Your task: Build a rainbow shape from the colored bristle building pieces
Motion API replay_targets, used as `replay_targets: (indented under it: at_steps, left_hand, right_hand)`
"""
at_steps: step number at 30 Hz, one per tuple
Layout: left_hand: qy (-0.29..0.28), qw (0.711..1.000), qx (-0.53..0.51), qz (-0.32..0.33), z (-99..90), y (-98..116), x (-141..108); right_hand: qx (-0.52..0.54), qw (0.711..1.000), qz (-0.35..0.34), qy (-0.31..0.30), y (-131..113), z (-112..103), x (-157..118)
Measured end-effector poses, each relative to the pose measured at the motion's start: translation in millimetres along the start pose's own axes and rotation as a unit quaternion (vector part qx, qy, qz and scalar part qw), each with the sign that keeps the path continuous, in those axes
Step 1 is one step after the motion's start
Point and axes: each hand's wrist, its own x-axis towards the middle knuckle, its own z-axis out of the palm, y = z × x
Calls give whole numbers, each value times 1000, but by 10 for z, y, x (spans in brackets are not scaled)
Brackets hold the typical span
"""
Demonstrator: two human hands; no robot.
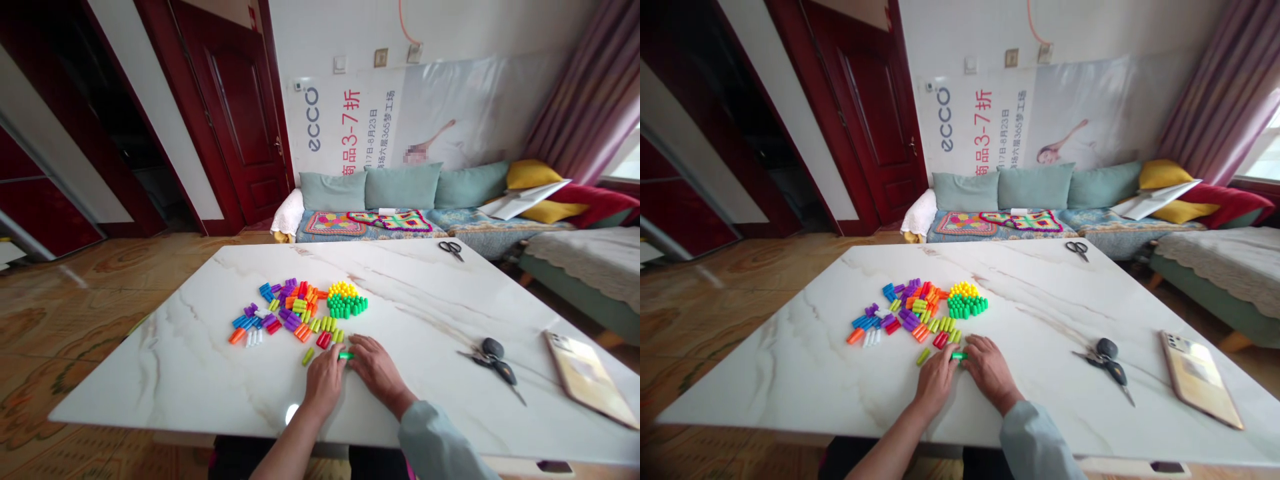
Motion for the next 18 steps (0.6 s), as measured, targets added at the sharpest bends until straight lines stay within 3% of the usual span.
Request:
replay_targets:
  at_steps: [5, 9, 12, 18]
  left_hand:
    - [16, 998, -61, 21, -52, -144, -86]
    - [-28, 998, -28, 46, -269, -317, -174]
    - [-16, 999, 6, 33, -355, -438, -220]
    - [-15, 998, 55, 17, -322, -391, -226]
  right_hand:
    - [61, 996, 25, 62, 23, 44, -42]
    - [73, 994, 42, 76, 76, 98, -58]
    - [76, 992, 48, 86, 117, 130, -58]
    - [56, 994, 45, 84, 51, 76, -77]
